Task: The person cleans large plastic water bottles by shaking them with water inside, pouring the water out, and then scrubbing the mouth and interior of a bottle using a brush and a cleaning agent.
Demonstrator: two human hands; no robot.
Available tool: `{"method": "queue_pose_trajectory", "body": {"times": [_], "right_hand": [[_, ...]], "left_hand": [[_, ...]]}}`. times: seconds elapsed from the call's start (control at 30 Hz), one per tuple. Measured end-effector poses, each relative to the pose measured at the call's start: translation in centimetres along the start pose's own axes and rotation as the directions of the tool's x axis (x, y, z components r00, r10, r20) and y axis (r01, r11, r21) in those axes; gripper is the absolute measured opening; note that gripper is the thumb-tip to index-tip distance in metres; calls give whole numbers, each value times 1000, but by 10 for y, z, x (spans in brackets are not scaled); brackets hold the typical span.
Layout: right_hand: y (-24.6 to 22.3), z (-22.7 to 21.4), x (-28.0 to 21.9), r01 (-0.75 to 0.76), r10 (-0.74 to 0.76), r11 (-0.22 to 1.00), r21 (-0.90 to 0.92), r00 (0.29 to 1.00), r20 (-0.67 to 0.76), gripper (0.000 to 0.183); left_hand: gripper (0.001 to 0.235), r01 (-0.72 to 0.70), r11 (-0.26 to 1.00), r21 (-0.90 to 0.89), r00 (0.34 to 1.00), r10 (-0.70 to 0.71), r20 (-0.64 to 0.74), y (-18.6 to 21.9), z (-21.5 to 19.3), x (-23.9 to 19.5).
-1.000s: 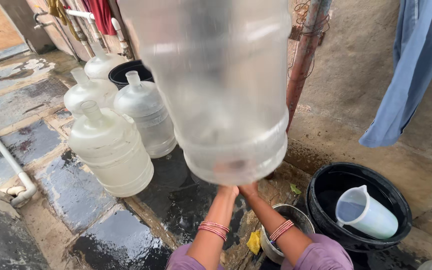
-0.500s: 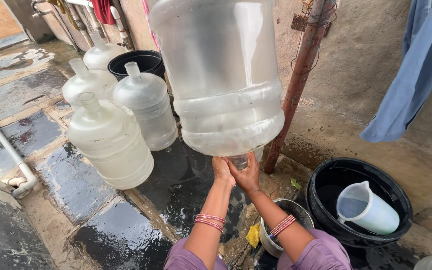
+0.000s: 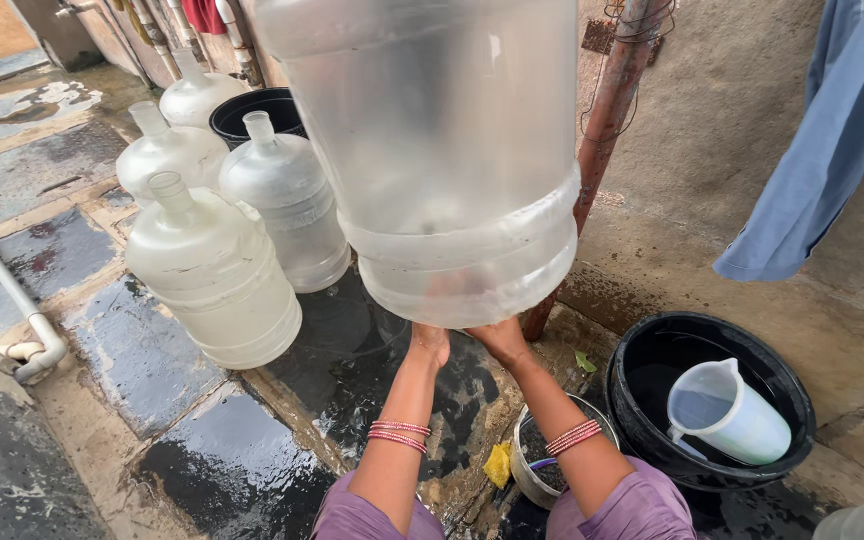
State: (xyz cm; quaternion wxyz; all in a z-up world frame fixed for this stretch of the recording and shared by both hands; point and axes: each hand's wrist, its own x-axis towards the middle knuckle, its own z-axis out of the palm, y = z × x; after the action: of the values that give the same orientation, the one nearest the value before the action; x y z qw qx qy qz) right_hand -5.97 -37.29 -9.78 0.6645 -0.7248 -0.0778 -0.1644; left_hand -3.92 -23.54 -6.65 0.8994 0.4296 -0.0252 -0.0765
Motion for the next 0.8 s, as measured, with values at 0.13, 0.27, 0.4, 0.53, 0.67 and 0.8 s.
{"method": "queue_pose_trajectory", "body": {"times": [0.13,0.27,0.4,0.53,0.67,0.8], "right_hand": [[-25,10,-8,45,-48,994,-97,999,-19,49],[-80,15,-2,-105,113,988,116,991,-69,54],[-103,-3,11,-16,36,993,120,985,-166,64],[-59,-16,6,-88,86,996,-7,989,-119,64],[-10,-10,-8,-163,146,963,-212,985,-93,64],[-4,-12,9,-89,65,969,-230,992,-110,63]], "left_hand": [[45,41,993,-109,999,-38,28,-15,-3,6],[26,-18,972,-233,983,60,175,-36,-18,35],[45,96,931,-352,936,36,351,-13,0,20],[77,225,918,-327,959,-268,-90,37,16,1],[77,7,808,-589,988,86,130,75,14,-17],[70,-64,845,-531,973,171,154,97,16,-22]]}}
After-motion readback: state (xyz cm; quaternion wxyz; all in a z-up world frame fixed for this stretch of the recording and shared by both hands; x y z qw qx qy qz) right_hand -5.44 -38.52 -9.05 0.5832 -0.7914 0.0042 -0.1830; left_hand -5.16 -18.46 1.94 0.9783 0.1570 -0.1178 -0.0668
